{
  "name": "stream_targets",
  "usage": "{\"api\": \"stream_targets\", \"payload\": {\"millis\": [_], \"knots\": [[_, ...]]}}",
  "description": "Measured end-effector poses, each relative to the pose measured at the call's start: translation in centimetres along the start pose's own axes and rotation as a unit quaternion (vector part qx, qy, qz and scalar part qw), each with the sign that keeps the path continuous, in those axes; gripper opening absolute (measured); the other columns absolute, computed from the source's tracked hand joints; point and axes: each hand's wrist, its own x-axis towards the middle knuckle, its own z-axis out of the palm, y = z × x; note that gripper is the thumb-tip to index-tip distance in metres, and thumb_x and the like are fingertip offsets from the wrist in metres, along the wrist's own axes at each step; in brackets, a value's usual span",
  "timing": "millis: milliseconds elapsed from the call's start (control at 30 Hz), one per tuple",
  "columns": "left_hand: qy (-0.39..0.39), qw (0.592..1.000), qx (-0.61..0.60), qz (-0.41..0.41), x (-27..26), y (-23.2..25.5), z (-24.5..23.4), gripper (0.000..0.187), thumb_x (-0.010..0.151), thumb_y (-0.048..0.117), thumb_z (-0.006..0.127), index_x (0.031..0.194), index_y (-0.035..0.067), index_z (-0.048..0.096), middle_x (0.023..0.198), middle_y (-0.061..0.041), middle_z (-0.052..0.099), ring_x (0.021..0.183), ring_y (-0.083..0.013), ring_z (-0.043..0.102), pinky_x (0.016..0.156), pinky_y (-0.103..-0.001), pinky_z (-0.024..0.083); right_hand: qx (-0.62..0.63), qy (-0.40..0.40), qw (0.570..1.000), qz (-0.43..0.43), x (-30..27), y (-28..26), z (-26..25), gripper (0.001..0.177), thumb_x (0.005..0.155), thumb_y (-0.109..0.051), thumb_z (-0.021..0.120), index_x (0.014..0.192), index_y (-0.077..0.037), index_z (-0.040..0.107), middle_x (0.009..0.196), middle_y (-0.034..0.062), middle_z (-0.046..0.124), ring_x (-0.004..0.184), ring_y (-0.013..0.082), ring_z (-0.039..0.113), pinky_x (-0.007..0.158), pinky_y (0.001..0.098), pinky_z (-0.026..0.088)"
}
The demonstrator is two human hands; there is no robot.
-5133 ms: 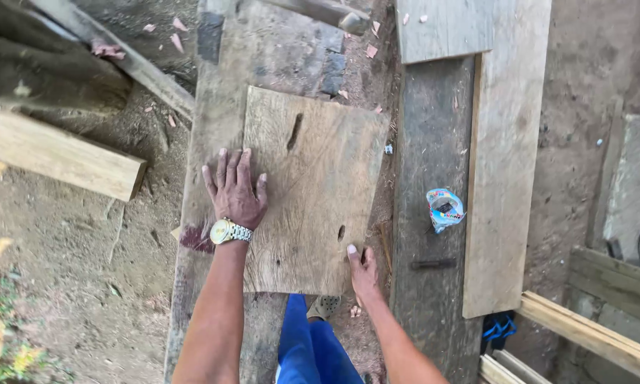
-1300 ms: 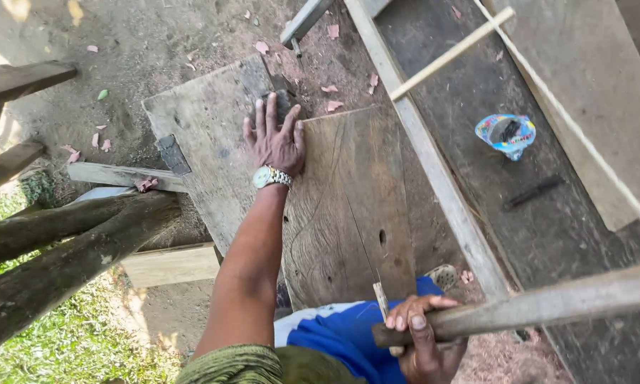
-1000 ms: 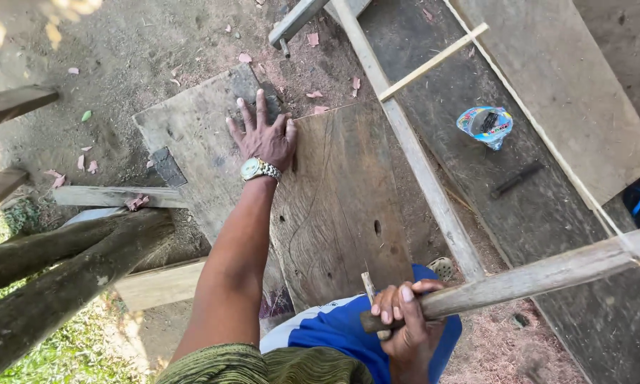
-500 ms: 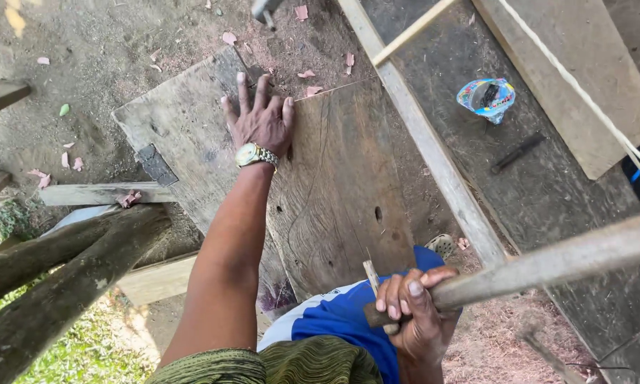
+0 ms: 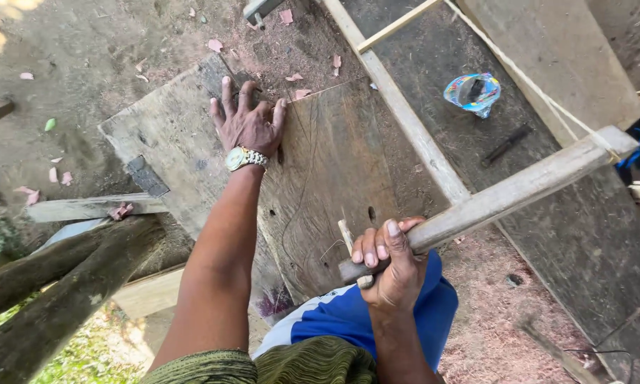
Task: The person is marking and sawing a piece of wood for a construction project.
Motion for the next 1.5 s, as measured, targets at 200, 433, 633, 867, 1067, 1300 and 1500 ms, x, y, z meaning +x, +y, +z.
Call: {"api": "stream_targets", "payload": {"millis": [200, 433, 633, 867, 1067, 1300, 1500], "knots": [[-0.008, 1.000, 0.005, 0.001, 0.1, 0.3, -0.2, 0.046, 0.100, 0.057, 0.058, 0.086, 0.019, 0.080, 0.150, -0.004, 0.051, 0.153, -0.0376, 0.020, 0.120, -0.063, 0.008, -0.013, 0.020, 1.000, -0.004, 0.1, 0.0, 0.7, 0.010, 0.103, -0.006, 0.063, 0.104, -0.016, 0.061, 0.068, -0.0006, 0.044, 0.056, 0.0137, 0.047, 0.055, 0.0354, 0.047], [-0.003, 1.000, -0.001, 0.002, -0.1, 0.2, -0.3, 0.044, 0.100, 0.056, 0.058, 0.089, 0.020, 0.081, 0.149, -0.004, 0.052, 0.153, -0.0371, 0.021, 0.120, -0.063, 0.009, -0.013, 0.033, 0.999, 0.005, 0.3, -0.3, 0.9, 0.007, 0.106, -0.008, 0.061, 0.103, -0.015, 0.061, 0.069, -0.0003, 0.044, 0.057, 0.0137, 0.046, 0.057, 0.0355, 0.047], [0.012, 1.000, -0.012, 0.006, -0.1, -0.1, 0.2, 0.042, 0.098, 0.057, 0.059, 0.094, 0.022, 0.082, 0.148, -0.004, 0.053, 0.152, -0.0366, 0.021, 0.120, -0.064, 0.009, -0.045, 0.017, 0.999, -0.004, -0.2, -0.3, 1.5, 0.010, 0.102, -0.005, 0.063, 0.104, -0.015, 0.061, 0.069, 0.0002, 0.045, 0.056, 0.0146, 0.048, 0.056, 0.0364, 0.048], [-0.010, 1.000, 0.000, -0.011, 0.1, 0.0, 0.1, 0.046, 0.099, 0.060, 0.057, 0.092, 0.022, 0.083, 0.150, -0.004, 0.051, 0.153, -0.0358, 0.020, 0.121, -0.062, 0.007, -0.044, -0.003, 0.999, -0.004, -0.9, -0.6, 0.9, 0.010, 0.103, -0.005, 0.064, 0.105, -0.014, 0.061, 0.068, 0.0002, 0.045, 0.057, 0.0144, 0.049, 0.057, 0.0361, 0.048], [-0.012, 1.000, 0.006, -0.006, 0.1, -0.1, 0.3, 0.047, 0.100, 0.059, 0.055, 0.089, 0.022, 0.082, 0.151, -0.004, 0.052, 0.153, -0.0357, 0.019, 0.120, -0.063, 0.007, -0.050, -0.016, 0.999, -0.003, -1.8, -0.9, 0.3, 0.010, 0.103, -0.005, 0.063, 0.105, -0.014, 0.059, 0.068, 0.0003, 0.044, 0.057, 0.0148, 0.048, 0.056, 0.0366, 0.048], [-0.001, 1.000, -0.010, -0.006, 0.1, 0.1, 0.0, 0.047, 0.099, 0.059, 0.057, 0.088, 0.021, 0.082, 0.150, -0.004, 0.052, 0.153, -0.0361, 0.020, 0.120, -0.063, 0.008, -0.047, -0.022, 0.999, -0.013, -4.0, -2.4, 0.2, 0.013, 0.104, -0.004, 0.062, 0.110, -0.013, 0.054, 0.069, 0.0005, 0.042, 0.057, 0.0141, 0.046, 0.057, 0.0354, 0.047], [0.002, 1.000, -0.005, -0.001, 0.0, -0.2, 0.3, 0.047, 0.100, 0.059, 0.056, 0.091, 0.021, 0.082, 0.150, -0.004, 0.053, 0.153, -0.0364, 0.020, 0.120, -0.063, 0.008, -0.050, -0.034, 0.998, -0.027, -7.7, -4.6, -1.0, 0.014, 0.103, -0.004, 0.062, 0.110, -0.010, 0.052, 0.071, 0.0016, 0.042, 0.058, 0.0140, 0.045, 0.056, 0.0353, 0.046]]}}
